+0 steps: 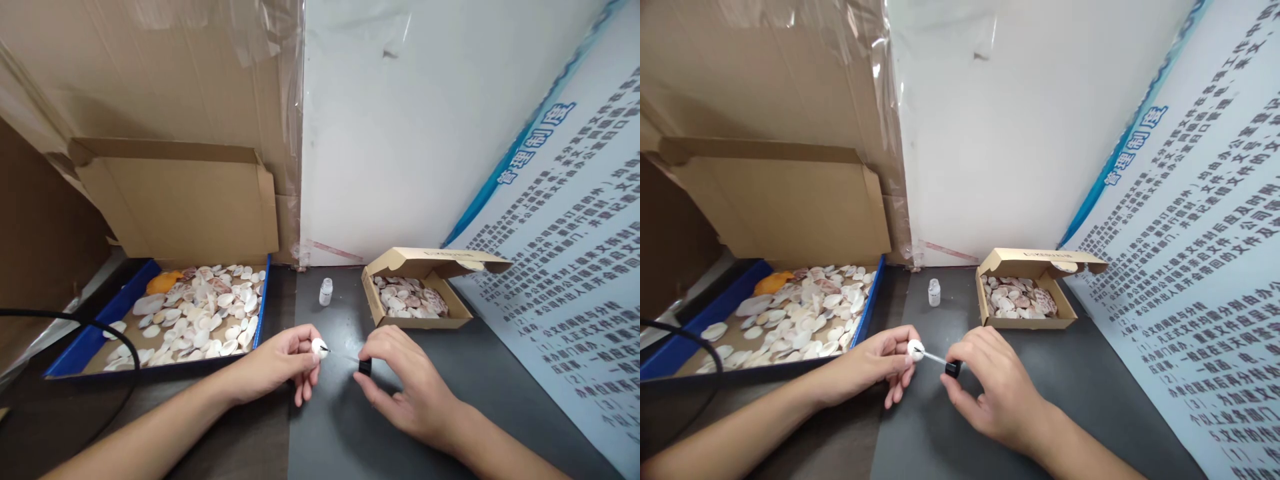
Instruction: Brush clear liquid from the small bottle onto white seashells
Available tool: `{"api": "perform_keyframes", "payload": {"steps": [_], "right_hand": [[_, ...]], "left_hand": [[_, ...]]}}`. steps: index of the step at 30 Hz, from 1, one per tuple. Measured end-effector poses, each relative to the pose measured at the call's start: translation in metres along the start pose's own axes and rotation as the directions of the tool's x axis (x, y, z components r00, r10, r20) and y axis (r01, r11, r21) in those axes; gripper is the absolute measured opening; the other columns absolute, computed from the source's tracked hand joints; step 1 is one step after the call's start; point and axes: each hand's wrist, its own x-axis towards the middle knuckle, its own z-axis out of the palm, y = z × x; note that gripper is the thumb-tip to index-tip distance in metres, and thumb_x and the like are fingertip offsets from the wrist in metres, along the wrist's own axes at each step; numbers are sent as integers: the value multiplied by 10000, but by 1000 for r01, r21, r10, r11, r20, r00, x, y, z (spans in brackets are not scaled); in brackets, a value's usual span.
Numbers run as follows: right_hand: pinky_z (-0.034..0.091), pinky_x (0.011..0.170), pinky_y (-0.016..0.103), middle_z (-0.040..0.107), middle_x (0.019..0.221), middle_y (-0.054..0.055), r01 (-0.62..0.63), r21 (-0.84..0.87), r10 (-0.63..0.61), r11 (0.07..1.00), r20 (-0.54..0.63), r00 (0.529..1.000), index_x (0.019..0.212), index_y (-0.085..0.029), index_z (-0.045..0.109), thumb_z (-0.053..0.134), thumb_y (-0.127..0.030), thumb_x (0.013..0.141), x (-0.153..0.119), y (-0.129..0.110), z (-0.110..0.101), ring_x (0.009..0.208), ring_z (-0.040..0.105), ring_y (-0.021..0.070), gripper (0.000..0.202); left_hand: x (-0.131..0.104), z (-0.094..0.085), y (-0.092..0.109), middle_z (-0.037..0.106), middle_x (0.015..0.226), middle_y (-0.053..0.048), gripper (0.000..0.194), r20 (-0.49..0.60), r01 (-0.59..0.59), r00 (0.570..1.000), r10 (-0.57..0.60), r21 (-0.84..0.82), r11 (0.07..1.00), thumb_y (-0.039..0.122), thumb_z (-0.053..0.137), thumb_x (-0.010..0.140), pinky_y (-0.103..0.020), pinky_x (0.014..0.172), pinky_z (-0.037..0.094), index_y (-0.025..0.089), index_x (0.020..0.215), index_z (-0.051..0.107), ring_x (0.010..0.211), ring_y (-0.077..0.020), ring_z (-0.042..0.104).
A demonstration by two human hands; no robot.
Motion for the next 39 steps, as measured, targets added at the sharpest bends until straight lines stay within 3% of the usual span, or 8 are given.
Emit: {"api": "perform_keyframes", "payload": {"steps": [7, 14, 17, 23, 27, 32, 39], "right_hand": [[473, 644, 334, 634, 786, 42, -55, -89, 55, 995, 5, 998, 987, -212, 542, 583, -127, 906, 1, 1, 0, 711, 577, 203, 124], [477, 659, 329, 647, 812, 40, -46, 4, 45, 999, 74, 996, 1003, -217, 532, 577, -124, 901, -1, -1, 1, 728, 582, 199, 145], [478, 667, 324, 646, 822, 42, -35, 33, 34, 999, 46, 998, 1019, -215, 526, 581, -124, 902, -2, 0, 2, 734, 577, 193, 158], [445, 639, 306, 610, 775, 25, -73, -72, 74, 995, 18, 997, 972, -213, 529, 581, -122, 907, -2, 0, 3, 695, 546, 183, 124], [455, 667, 308, 633, 818, 30, -42, 12, 42, 999, 38, 998, 1012, -217, 514, 577, -127, 913, -2, -1, 3, 730, 564, 185, 148], [445, 650, 314, 619, 800, 31, -82, -23, 83, 996, 52, 995, 984, -216, 516, 577, -136, 910, -3, 0, 3, 712, 558, 188, 125], [458, 660, 312, 638, 813, 30, -53, 32, 51, 998, 77, 996, 1014, -219, 515, 572, -137, 909, -2, -1, 0, 726, 566, 187, 145]], "left_hand": [[1, -1, -1, 630, 638, 38, 361, 12, 3, 1000, -3, -7, 1000, 426, 741, 824, -182, 447, 491, 203, 885, 463, 498, -100, 612], [2, -2, -2, 640, 650, 33, 314, 18, -9, 1000, 9, -17, 1000, 381, 720, 843, -171, 446, 507, 198, 890, 470, 500, -94, 622], [2, -2, -2, 635, 646, 32, 307, 18, -18, 1000, 18, -17, 1000, 379, 716, 851, -170, 446, 508, 196, 878, 472, 501, -94, 623], [1, -1, -2, 630, 641, 33, 349, 2, -19, 1000, 19, -17, 1000, 408, 743, 829, -172, 440, 502, 196, 889, 473, 494, -95, 615], [1, -1, -1, 632, 645, 32, 351, 10, -18, 1000, 18, -16, 1000, 416, 740, 832, -175, 443, 503, 195, 881, 472, 495, -95, 617], [2, -2, -2, 632, 646, 34, 364, 12, -18, 1000, 18, -22, 1000, 418, 746, 830, -174, 442, 501, 197, 896, 465, 501, -96, 618], [2, -3, -4, 637, 661, 32, 352, 30, -20, 999, 21, -16, 1000, 410, 743, 847, -169, 454, 501, 193, 889, 469, 509, -87, 618]]}}
